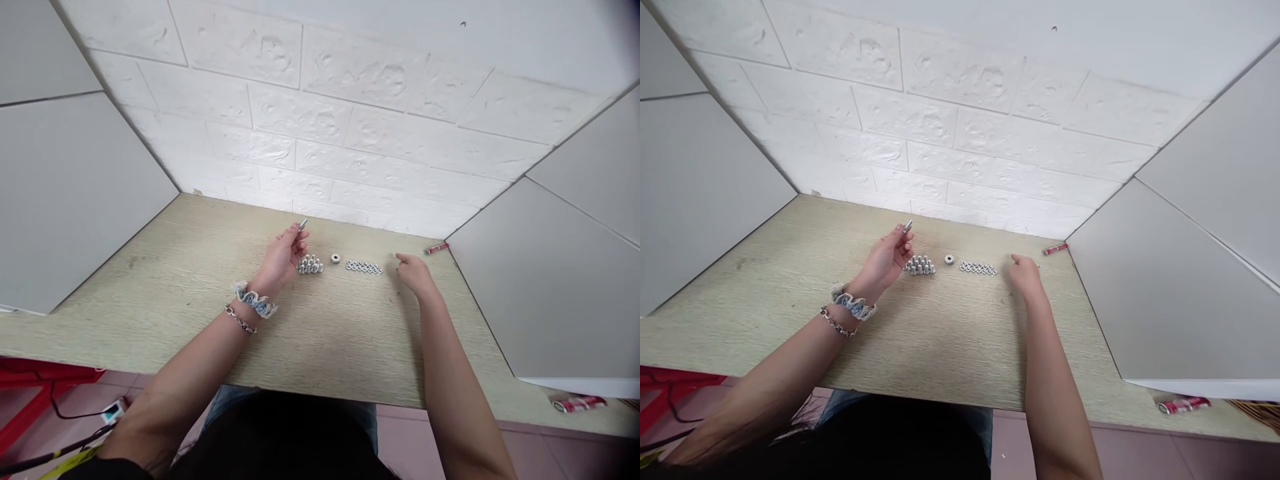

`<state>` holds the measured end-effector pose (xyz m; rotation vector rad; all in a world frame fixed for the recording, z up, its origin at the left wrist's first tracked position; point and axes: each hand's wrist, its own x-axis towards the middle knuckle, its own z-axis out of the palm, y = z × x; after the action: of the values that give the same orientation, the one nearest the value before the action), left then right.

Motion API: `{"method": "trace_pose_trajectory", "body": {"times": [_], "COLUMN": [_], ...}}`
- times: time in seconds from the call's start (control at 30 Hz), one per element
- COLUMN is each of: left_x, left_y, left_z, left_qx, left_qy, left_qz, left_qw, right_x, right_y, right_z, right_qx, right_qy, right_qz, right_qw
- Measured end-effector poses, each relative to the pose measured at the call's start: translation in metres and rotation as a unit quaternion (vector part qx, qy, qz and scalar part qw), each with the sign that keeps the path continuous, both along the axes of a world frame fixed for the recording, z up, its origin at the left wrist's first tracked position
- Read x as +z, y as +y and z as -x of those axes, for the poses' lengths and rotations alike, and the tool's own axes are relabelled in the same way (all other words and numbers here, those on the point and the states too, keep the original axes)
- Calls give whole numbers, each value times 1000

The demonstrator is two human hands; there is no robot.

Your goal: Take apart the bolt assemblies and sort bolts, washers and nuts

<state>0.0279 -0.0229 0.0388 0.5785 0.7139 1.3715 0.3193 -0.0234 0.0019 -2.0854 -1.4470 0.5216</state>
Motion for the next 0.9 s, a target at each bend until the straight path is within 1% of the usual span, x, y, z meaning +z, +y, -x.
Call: {"method": "trace_pose_trajectory", "body": {"times": [0.1, 0.17, 0.27, 0.37, 0.47, 0.57, 0.67, 0.9], "left_x": [0, -2, -4, -6, -6, -4, -3, -3], "left_y": [0, 1, 2, 3, 3, 3, 3, 3], "left_z": [0, 0, -1, 0, 0, 0, 0, 1], "left_qx": [8, 12, 28, 36, 30, 26, 28, 21], "left_qy": [6, 4, 0, -3, -5, -8, -8, 4], "left_qz": [-3, -4, -5, -1, 7, 18, 24, 34], "left_qw": [1000, 1000, 1000, 999, 1000, 999, 999, 999], "right_x": [-7, -9, -10, -11, -16, -20, -18, -10], "right_y": [-2, -2, -2, -1, 3, 5, 4, 0], "right_z": [-6, -6, -2, 4, 8, 7, 2, -3], "right_qx": [12, 15, 43, 71, 92, 117, 130, 134], "right_qy": [-31, -38, -84, -122, -140, -138, -128, -150], "right_qz": [0, -21, -47, -40, -37, -59, -68, -39], "right_qw": [999, 999, 994, 989, 985, 982, 981, 979]}}
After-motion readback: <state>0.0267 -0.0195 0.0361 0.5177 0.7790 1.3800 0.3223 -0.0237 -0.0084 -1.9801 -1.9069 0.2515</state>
